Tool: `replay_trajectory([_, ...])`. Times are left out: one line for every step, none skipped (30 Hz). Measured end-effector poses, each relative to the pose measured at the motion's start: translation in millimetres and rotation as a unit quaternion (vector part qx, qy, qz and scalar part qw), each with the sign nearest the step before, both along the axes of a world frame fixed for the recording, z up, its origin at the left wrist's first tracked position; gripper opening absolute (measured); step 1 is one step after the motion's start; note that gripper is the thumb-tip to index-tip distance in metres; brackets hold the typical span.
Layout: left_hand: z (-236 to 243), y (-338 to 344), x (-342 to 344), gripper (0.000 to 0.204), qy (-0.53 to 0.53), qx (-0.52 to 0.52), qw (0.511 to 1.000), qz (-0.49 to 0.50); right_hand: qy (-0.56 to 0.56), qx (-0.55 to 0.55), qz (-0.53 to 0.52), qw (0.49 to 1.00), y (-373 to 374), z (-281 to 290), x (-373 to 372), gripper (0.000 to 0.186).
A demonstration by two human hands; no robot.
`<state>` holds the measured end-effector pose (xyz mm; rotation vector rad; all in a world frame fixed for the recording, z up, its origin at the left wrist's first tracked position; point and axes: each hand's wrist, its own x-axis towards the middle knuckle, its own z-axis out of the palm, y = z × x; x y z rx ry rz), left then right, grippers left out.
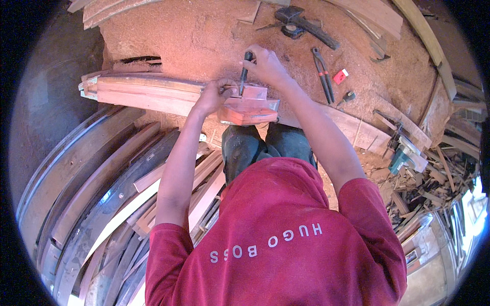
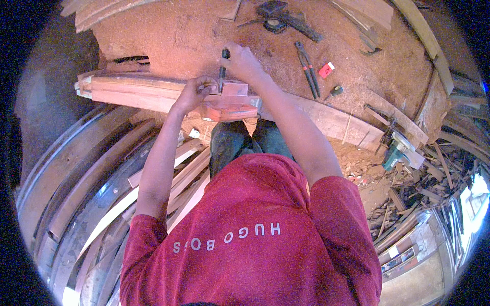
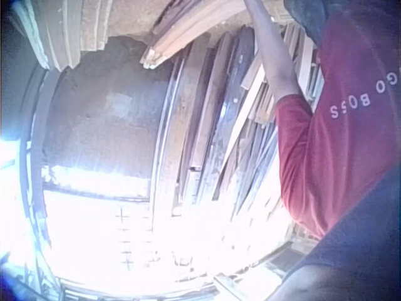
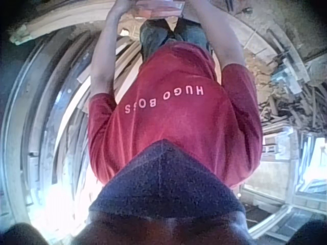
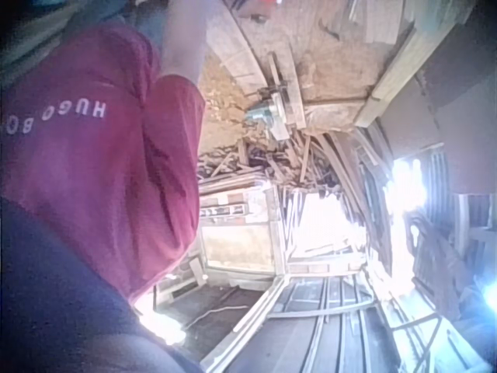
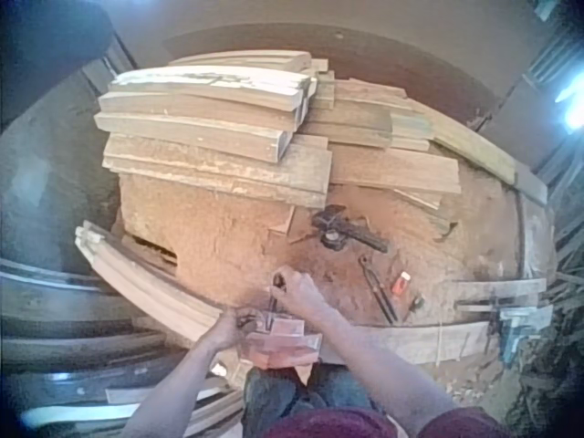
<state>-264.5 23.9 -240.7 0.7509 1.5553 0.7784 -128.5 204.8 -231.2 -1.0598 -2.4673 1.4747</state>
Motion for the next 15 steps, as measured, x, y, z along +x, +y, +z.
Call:
replay_trajectory([0.0,0.5,-0.5,0.011,-0.001,0.002,1.0,-0.001,0.007,0.0,-0.006,1.0,-1.0,-1.3,-1.0,0.038])
replay_trajectory([0.1,0.8,-0.8,0.011,-0.001,0.004,1.0,-0.002,0.005,0.002,-0.008,1.0,-1.2,-2.5,-1.5,0.038])
replay_trajectory([0.5,0.7,-1.3,0.011,0.004,0.005,1.0,-0.008,0.004,0.004,-0.011,1.0,-1.4,-3.7,-1.9,0.037])
replay_trajectory([1.6,0.8,-1.7,0.011,0.008,0.006,1.0,-0.014,0.002,0.006,-0.014,1.0,-1.2,-4.1,-1.7,0.036])
replay_trajectory([3.0,1.4,-1.9,0.011,0.013,0.007,1.0,-0.02,0.003,0.0,-0.013,1.0,0.2,-4.6,-2.1,0.036])
replay_trajectory([3.4,1.7,-1.6,0.011,0.018,0.006,1.0,-0.017,0.005,-0.006,-0.011,1.0,2.4,-5.3,-2.9,0.037])
replay_trajectory([2.6,0.4,-1.2,0.011,0.024,0.005,1.0,-0.014,0.006,-0.013,-0.009,1.0,3.5,-3.8,-4.0,0.037])
replay_trajectory([1.8,-0.7,-0.8,0.011,0.03,0.003,1.0,-0.01,0.002,-0.022,-0.012,1.0,4.2,-2.1,-4.2,0.037])
replay_trajectory([1.0,-2.0,-0.3,0.012,0.019,0.001,1.0,0.001,-0.002,-0.031,-0.015,0.999,5.4,-0.4,-4.2,0.037])
replay_trajectory([1.9,-1.5,0.6,0.012,0.009,-0.002,1.0,0.009,-0.006,-0.04,-0.021,0.999,6.6,-0.1,-3.1,0.038])
replay_trajectory([2.9,-0.9,1.4,0.012,-0.001,-0.004,1.0,0.017,0.023,-0.058,-0.02,0.998,7.5,-7.8,-2.3,0.037])
replay_trajectory([3.9,0.0,1.4,0.013,0.009,-0.01,1.0,0.011,0.052,-0.077,-0.019,0.996,8.8,-18.5,-2.5,0.037])
replay_trajectory([5.8,0.6,1.2,0.013,0.019,-0.017,1.0,0.006,0.08,-0.096,-0.015,0.992,8.8,-18.6,-4.3,0.037])
replay_trajectory([7.7,1.2,0.9,0.014,0.029,-0.023,0.999,0.001,0.064,-0.164,-0.023,0.984,9.0,-18.3,-4.0,0.036])
replay_trajectory([9.7,1.9,0.6,0.014,0.03,-0.029,0.999,-0.004,0.048,-0.232,-0.03,0.971,10.0,-17.9,-3.5,0.036])
